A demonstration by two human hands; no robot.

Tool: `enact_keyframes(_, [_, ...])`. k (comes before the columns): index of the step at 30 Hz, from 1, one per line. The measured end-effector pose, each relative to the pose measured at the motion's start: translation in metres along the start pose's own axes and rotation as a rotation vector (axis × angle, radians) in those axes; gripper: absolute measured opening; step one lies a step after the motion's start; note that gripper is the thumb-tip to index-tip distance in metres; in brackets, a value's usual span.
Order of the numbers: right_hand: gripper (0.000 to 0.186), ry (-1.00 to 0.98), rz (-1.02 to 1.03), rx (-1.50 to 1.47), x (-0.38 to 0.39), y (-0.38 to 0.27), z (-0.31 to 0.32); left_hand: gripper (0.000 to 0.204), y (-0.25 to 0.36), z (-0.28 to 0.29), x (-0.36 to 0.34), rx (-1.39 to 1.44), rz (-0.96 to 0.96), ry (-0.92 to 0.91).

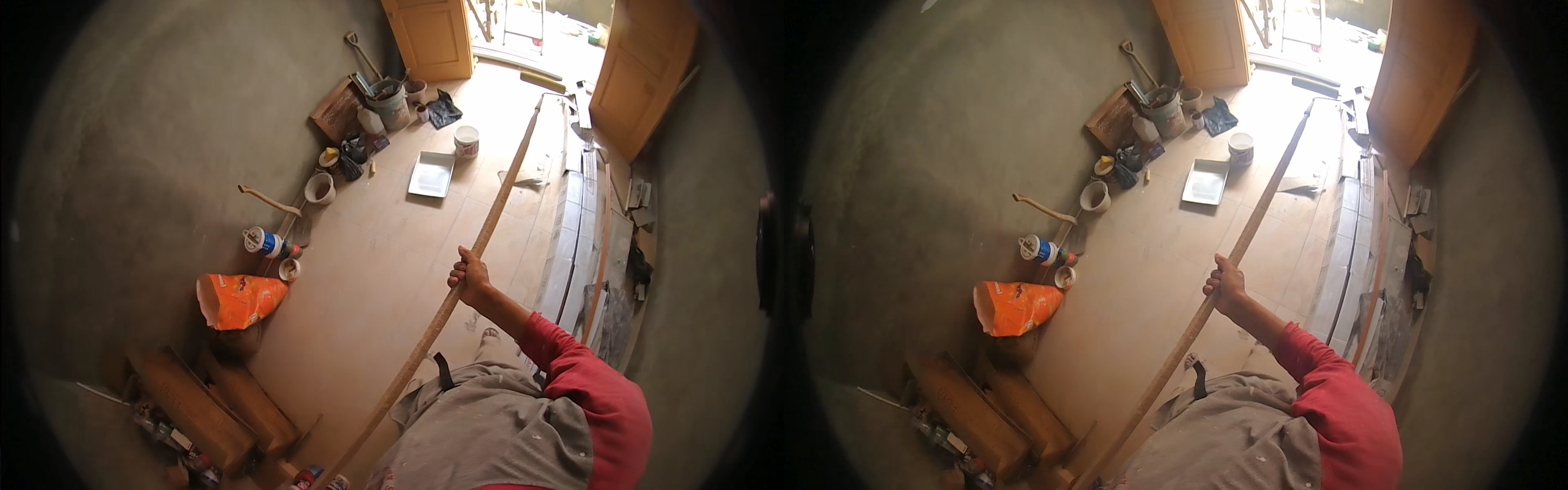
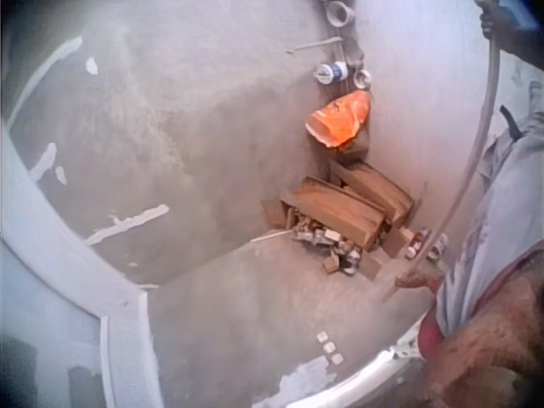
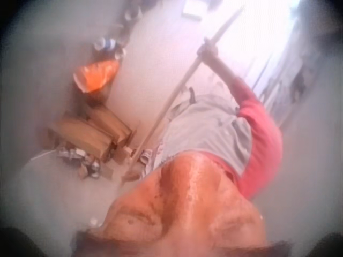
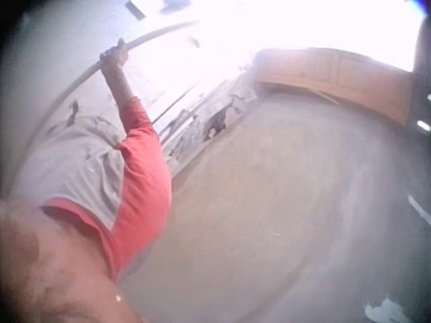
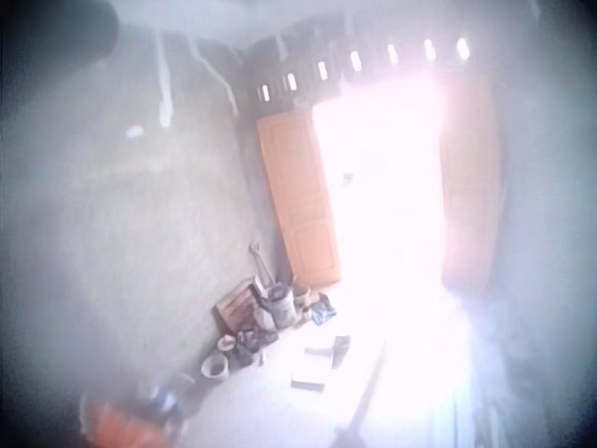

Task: The person uses a long-handled roller to apply white paint to the ceiling of a room under construction. They repeatedly roll the ceiling surface and periodically lower the roller to reload paint from a tray on the floor.

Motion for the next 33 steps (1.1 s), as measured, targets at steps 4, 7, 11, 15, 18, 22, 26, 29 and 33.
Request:
enact_keyframes(4, [0.030, 0.065, -0.168, 0.035, -0.014, 0.027, 0.014, 0.016, 0.024, 0.044, -0.012, -0.187, 0.003, -0.023])
enact_keyframes(7, [0.035, 0.154, -0.277, 0.072, -0.013, 0.050, 0.017, 0.016, 0.036, 0.062, -0.019, -0.280, 0.004, -0.053])
enact_keyframes(11, [0.033, 0.121, -0.418, 0.053, -0.042, 0.084, 0.018, 0.016, 0.042, 0.079, -0.024, -0.376, 0.011, -0.100])
enact_keyframes(15, [0.032, 0.167, -0.447, 0.146, -0.084, 0.110, 0.021, 0.017, 0.042, 0.090, -0.023, -0.455, 0.027, -0.119])
enact_keyframes(18, [0.033, 0.208, -0.427, 0.220, -0.117, 0.125, 0.022, 0.017, 0.043, 0.092, -0.024, -0.513, 0.034, -0.135])
enact_keyframes(22, [0.032, 0.210, -0.355, 0.285, -0.170, 0.135, 0.011, 0.017, 0.046, 0.093, -0.036, -0.575, 0.032, -0.165])
enact_keyframes(26, [0.027, 0.211, -0.331, 0.216, -0.225, 0.138, -0.004, 0.018, 0.059, 0.089, -0.064, -0.636, 0.004, -0.178])
enact_keyframes(29, [0.025, 0.219, -0.327, 0.195, -0.261, 0.131, -0.030, 0.018, 0.074, 0.081, -0.088, -0.684, -0.019, -0.196])
enact_keyframes(33, [0.025, 0.227, -0.346, 0.202, -0.308, 0.126, -0.055, 0.019, 0.101, 0.060, -0.128, -0.737, -0.060, -0.219])
Point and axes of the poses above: each hand's wrist, its own x-axis away from the middle knuckle, its own z-axis out of the back of the hand, y = z × x, the point moved 9 cm from there along -x, towards the middle knuckle, and after that the axes turned 9 degrees about -x, right-handed, at the moved point
